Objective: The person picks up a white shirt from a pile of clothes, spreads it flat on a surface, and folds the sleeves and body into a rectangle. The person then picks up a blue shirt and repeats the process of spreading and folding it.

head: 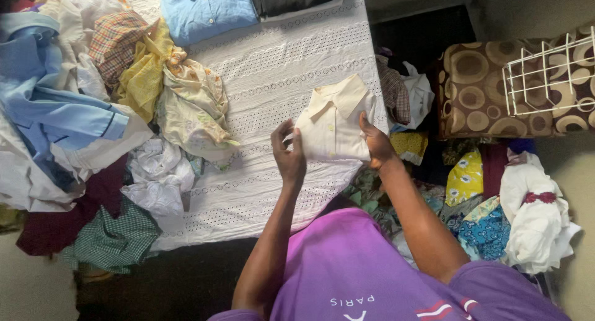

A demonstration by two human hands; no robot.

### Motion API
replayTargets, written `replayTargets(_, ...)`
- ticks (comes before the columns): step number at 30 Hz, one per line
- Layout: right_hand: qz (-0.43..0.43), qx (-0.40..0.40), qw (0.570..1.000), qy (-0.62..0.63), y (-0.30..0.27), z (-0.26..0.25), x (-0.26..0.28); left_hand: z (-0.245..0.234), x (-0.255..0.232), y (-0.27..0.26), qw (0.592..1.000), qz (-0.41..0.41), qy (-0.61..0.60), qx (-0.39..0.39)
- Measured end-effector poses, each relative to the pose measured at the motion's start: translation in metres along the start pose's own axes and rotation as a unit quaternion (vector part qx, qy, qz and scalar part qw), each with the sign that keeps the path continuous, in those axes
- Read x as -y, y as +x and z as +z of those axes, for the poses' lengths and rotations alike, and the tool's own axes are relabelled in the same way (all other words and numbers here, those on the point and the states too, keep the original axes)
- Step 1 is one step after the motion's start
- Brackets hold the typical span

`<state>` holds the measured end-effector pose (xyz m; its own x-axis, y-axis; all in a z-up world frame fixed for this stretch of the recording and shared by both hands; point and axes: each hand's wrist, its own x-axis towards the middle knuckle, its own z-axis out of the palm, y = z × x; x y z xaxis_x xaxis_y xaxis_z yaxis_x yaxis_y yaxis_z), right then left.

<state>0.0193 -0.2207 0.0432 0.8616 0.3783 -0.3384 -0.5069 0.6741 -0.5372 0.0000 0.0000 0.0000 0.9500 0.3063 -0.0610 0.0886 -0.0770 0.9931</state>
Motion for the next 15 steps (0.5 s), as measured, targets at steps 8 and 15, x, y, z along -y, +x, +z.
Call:
replayTargets(8,0.045,0.087,0.991,0.091,0.008,-0.010,-0.011,-0.026,-0.010,0.017,0.773,-0.293,-0.484,0.286)
replayTargets(15,-0.046,-0.057,0.962,-0.264,0.024,-0.040,-0.013,-0.013,-0.010,0.044,0.850,-0.269,-0.373,0.259)
